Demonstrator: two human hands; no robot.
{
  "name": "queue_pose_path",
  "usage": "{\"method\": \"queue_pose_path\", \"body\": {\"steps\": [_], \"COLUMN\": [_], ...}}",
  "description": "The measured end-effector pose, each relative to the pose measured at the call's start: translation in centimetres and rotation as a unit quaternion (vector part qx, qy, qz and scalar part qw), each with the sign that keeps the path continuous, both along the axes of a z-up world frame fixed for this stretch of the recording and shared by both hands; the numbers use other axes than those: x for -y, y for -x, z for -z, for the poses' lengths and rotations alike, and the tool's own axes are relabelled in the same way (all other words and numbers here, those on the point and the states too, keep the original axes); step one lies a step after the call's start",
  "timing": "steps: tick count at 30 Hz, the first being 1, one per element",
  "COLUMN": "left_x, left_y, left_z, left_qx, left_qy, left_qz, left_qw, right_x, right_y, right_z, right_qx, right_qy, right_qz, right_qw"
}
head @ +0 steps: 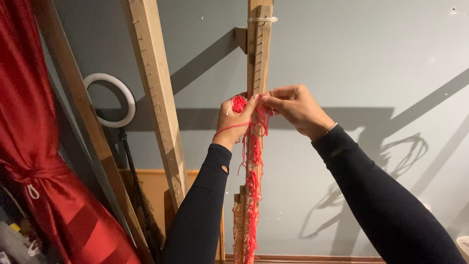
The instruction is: The person is finishing a rug making process by taking it off the frame, vacuuming the rug and floor, and then collecting excess yarn to be used for the rug's border.
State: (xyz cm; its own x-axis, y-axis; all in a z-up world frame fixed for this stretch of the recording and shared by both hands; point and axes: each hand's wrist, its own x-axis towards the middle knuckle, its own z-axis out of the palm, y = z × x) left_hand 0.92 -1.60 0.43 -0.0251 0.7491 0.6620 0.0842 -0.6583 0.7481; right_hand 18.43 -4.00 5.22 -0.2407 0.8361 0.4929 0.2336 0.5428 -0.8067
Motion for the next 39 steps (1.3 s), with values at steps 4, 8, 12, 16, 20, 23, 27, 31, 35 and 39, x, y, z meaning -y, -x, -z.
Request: {"method": "queue_pose_path", "body": {"steps": [4,8,12,16,20,23,27,31,35,39], "left_x": [-0.4,-0.6,0.3,0.7,0.1,-0.6,-0.8,-0.2,-0.7,-0.7], "left_y": [0.0,0.0,-0.1,-0.2,0.0,0.0,0.2,0.3,0.3,0.4], "left_z": [0.3,0.2,-0.1,-0.2,0.0,0.2,0.2,0.2,0.3,0.4], "left_qx": [0.011,-0.032,-0.011,0.016,0.003,0.011,0.024,0.002,-0.007,0.022], "left_qy": [-0.014,0.005,0.022,0.021,0.024,0.02,0.003,0.014,0.023,-0.003], "left_qz": [0.022,-0.029,-0.015,0.005,0.003,0.027,0.058,0.038,0.03,0.064], "left_qw": [1.0,0.999,1.0,1.0,1.0,0.999,0.998,0.999,0.999,0.998], "right_x": [-1.1,-1.1,-1.4,-1.3,0.6,0.1,-1.8,-0.4,-1.4,-0.5], "right_y": [-0.5,-0.1,0.6,1.4,2.1,1.8,1.5,1.7,1.3,2.4], "right_z": [0.3,0.7,1.4,2.3,1.7,1.5,2.5,3.2,2.2,2.1], "right_qx": [-0.04,-0.028,-0.008,0.011,0.041,0.023,-0.109,0.022,0.017,-0.081], "right_qy": [0.05,0.028,0.006,-0.07,-0.115,-0.105,-0.035,-0.147,-0.147,-0.093], "right_qz": [-0.071,-0.097,-0.033,0.034,0.073,0.071,-0.018,0.093,0.089,0.029], "right_qw": [0.995,0.994,0.999,0.997,0.99,0.992,0.993,0.985,0.985,0.992]}}
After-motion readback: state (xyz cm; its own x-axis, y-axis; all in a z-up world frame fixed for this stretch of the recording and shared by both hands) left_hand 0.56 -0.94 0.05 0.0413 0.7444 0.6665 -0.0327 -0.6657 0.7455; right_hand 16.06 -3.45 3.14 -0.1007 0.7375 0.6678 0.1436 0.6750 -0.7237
